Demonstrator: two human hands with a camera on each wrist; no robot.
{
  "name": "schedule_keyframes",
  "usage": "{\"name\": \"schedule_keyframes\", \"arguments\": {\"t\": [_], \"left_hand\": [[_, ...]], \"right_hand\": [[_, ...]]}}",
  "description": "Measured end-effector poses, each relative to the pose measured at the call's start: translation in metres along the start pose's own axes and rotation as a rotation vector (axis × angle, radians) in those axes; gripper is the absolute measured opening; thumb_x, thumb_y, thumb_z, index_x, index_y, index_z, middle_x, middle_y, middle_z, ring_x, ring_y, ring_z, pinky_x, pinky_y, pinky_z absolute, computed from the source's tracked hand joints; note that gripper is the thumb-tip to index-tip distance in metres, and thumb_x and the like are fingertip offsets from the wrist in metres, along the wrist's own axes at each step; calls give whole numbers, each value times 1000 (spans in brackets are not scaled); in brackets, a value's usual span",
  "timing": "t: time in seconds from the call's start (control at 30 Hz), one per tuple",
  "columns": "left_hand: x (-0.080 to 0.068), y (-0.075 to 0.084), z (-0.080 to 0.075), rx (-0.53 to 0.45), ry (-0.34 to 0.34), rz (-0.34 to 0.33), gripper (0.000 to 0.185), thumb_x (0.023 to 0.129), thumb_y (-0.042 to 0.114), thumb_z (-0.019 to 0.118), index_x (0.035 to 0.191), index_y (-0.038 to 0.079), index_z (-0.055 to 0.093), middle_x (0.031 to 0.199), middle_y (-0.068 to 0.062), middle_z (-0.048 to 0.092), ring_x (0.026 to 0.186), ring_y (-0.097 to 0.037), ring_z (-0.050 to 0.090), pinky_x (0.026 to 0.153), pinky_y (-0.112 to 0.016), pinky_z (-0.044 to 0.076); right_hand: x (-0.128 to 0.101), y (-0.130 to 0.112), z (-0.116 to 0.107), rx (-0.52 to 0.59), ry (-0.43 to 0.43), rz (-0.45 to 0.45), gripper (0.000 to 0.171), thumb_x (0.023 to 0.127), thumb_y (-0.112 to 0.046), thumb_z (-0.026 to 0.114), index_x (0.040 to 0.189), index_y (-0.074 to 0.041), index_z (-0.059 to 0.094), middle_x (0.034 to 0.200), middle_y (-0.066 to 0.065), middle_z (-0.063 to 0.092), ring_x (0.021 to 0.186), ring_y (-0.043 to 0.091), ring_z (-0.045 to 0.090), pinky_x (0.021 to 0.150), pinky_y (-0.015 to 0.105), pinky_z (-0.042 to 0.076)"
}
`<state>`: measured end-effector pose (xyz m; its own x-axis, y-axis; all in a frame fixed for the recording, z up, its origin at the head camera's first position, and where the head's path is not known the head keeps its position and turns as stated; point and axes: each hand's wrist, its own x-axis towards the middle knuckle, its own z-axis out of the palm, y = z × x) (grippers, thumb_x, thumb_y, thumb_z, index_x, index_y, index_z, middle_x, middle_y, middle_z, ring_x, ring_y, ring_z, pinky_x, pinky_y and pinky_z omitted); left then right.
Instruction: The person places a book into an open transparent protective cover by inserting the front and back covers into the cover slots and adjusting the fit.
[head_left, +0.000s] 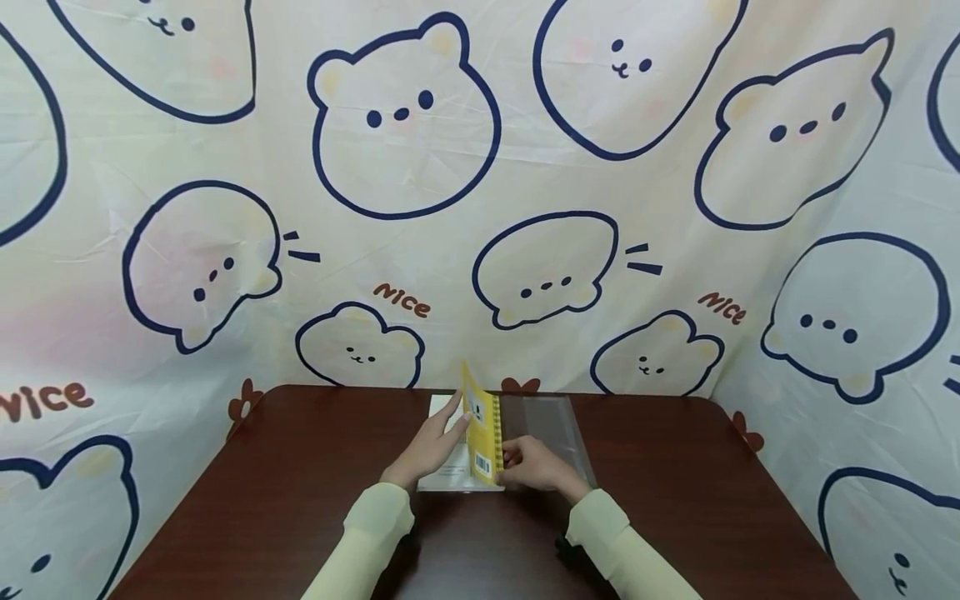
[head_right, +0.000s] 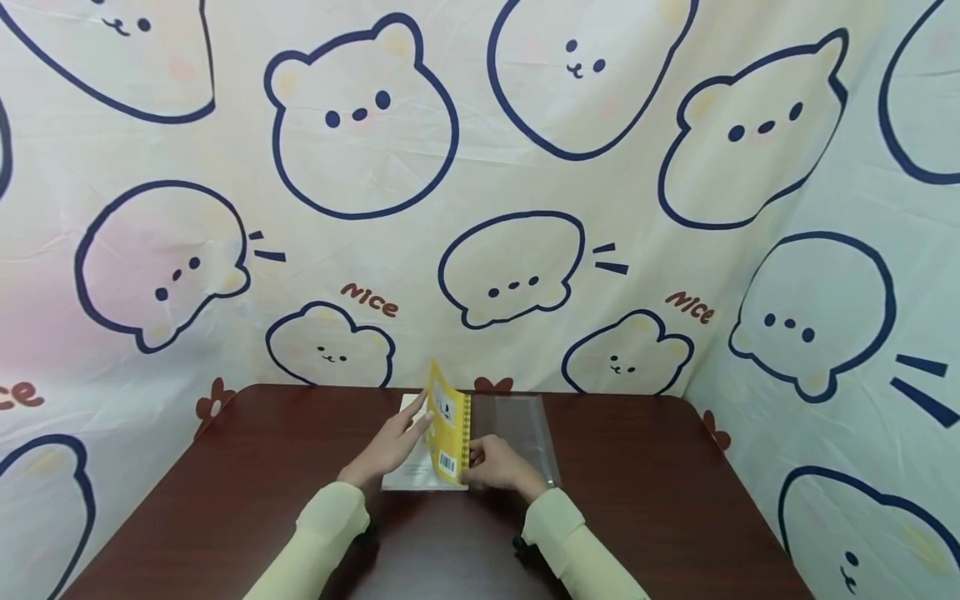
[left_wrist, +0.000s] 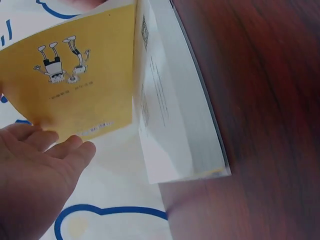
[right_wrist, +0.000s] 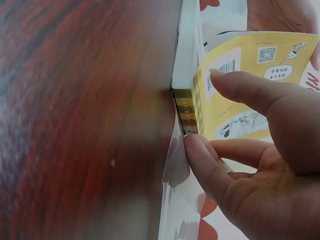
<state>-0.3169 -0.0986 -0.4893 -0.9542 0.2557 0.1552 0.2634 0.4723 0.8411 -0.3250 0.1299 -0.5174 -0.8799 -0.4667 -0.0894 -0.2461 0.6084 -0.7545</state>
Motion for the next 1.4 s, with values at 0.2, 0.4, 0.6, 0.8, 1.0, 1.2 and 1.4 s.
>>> {"name": "schedule_keyframes", "arguments": {"t": [0.2,0.4,0.6,0.8,1.0,1.2,1.4], "left_hand": [[3,4,6,-28,-20,17,71,107,51,44,164,19,17,170,-2,19,156,-29,20,123,-56,21],[6,6,10,-8,-9,67,69,108,39,46,164,13,16,170,-7,17,156,-31,19,123,-55,20],[9,10,12,-39,-34,67,75,106,47,47,164,13,14,170,-10,18,155,-33,20,123,-56,21],[12,14,15,-42,-47,61,76,106,44,47,165,12,11,170,-10,14,156,-33,18,123,-55,20],[17,16,19,-23,-58,71,74,105,35,46,165,13,7,170,-10,14,155,-32,20,123,-54,23],[22,15,19,9,-88,117,72,107,38,44,165,15,9,172,-4,8,158,-25,10,125,-50,15],[27,12,22,13,-124,144,73,106,50,42,165,22,9,172,-3,8,158,-29,10,123,-60,16]], "right_hand": [[-1,5,-4,12,1,-37,35,93,-15,73,125,-1,69,96,1,66,87,17,60,74,32,52],[-1,11,-11,0,11,-105,33,95,-15,71,125,0,69,97,1,68,85,16,61,70,29,51],[-3,21,-23,-5,52,-137,51,97,-20,71,138,6,58,109,5,69,97,18,63,81,37,56],[-6,29,-40,-6,91,-184,63,95,-28,74,146,2,50,131,16,61,117,31,60,98,52,52],[-6,39,-55,-96,119,-121,79,89,-40,79,154,-11,45,158,15,41,144,41,40,110,63,40],[-9,48,-71,-145,51,-99,93,83,-35,85,158,-11,37,167,18,23,153,43,22,114,67,31],[-10,59,-74,-168,19,-43,105,79,-37,89,160,-6,29,168,21,17,152,46,21,115,67,29]]}}
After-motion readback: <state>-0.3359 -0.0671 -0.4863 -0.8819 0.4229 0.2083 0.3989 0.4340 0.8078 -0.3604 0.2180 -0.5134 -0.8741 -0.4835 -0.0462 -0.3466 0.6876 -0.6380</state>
